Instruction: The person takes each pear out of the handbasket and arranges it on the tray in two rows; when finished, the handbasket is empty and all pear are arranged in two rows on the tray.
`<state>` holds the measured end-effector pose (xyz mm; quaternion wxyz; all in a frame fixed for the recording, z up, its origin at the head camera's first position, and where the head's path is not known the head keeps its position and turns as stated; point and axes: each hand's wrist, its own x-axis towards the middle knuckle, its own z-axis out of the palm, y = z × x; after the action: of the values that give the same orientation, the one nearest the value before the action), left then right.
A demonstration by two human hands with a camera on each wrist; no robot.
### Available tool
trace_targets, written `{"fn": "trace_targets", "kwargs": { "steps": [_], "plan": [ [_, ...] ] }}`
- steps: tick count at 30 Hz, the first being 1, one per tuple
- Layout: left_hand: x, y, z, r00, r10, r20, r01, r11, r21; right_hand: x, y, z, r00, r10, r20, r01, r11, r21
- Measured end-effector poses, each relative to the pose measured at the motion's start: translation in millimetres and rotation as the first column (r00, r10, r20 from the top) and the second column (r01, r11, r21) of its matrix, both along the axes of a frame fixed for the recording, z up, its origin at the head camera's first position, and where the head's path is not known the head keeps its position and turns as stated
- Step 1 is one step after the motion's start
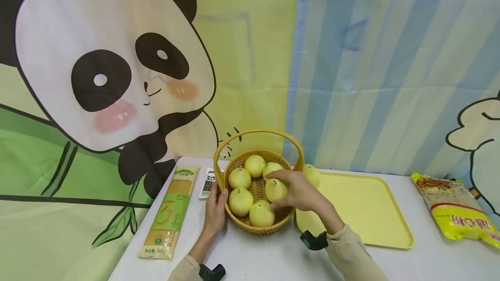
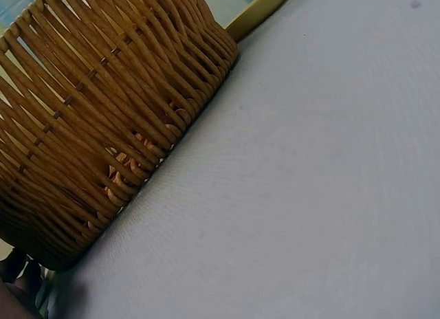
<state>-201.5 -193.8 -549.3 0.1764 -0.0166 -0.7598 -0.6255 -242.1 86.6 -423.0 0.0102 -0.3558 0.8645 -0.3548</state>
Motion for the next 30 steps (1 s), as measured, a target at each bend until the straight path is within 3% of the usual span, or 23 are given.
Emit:
{"fn": "trace_targets", "kwargs": {
  "steps": [6, 12, 20, 30],
  "plan": [
    [0.8, -0.1, 0.9, 1.000, 0.003, 0.002, -0.003, 1.000, -0.004, 9.4, 13.5, 2.2, 0.997, -0.008, 0.077, 0.024, 0.980, -0.198],
    [1.1, 0.7, 2.1, 1.000, -0.001, -0.010, 0.001, 1.000, -0.002, 18.9, 27.4, 3.7, 0.992, -0.038, 0.118, 0.078, 0.931, -0.356],
    [0.6, 0.6, 1.2, 1.000, 0.001, -0.002, -0.001, 1.000, 0.009, 17.8, 50.1, 8.9, 0.990, -0.098, 0.099, 0.130, 0.902, -0.411],
    [2.1, 2.1, 3.0, 1.000, 0.006, -0.004, -0.006, 1.000, 0.004, 8.1, 96.4, 14.2, 0.994, -0.093, 0.056, 0.108, 0.866, -0.488]
  ]
}}
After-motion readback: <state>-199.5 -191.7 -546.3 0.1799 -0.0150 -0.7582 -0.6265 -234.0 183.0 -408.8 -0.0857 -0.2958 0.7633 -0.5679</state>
